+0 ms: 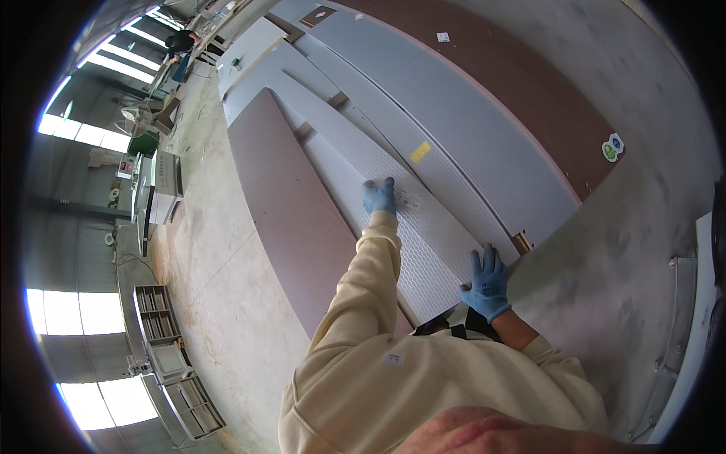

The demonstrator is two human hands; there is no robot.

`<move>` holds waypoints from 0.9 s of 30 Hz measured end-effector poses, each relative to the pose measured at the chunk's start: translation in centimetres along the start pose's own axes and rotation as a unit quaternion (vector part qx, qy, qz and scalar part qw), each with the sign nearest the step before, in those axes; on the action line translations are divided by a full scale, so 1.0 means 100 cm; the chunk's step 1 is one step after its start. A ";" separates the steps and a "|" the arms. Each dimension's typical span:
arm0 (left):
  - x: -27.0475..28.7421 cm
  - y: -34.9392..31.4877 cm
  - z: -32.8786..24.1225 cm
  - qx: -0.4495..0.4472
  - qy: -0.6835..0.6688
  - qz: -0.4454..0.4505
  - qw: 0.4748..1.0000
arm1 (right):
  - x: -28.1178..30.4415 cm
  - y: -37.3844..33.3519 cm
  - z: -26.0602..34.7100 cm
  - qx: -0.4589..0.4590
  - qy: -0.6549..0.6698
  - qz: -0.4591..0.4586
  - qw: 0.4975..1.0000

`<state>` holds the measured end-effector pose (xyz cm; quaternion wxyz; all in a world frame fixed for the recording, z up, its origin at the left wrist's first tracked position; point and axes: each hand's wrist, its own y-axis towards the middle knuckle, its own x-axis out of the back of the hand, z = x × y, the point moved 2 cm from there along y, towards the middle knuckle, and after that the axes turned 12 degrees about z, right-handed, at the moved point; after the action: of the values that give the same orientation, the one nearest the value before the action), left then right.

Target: The person places a large brown panel onto a gray cabinet frame, then repeatedly picks up and positions several long trim strips along the panel edges. The person aligns each strip by hand and adjusts its position multiple times before moving to the next strip.

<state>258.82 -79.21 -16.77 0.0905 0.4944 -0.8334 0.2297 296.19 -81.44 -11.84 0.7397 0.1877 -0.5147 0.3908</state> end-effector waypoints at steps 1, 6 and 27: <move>0.000 0.010 0.003 0.010 -0.016 0.002 1.000 | -0.002 0.000 -0.003 0.001 0.003 -0.003 1.000; -0.005 0.040 0.005 0.003 -0.047 0.054 0.997 | -0.009 0.001 -0.006 -0.032 0.000 0.000 0.999; -0.089 0.062 -0.062 -0.079 0.344 0.052 0.934 | -0.002 -0.033 -0.051 -0.071 -0.009 -0.164 0.984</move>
<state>257.33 -66.82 -16.51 0.3986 0.3327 -0.7912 0.3233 301.81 -80.06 -13.65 0.8007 0.2203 -0.5097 0.2247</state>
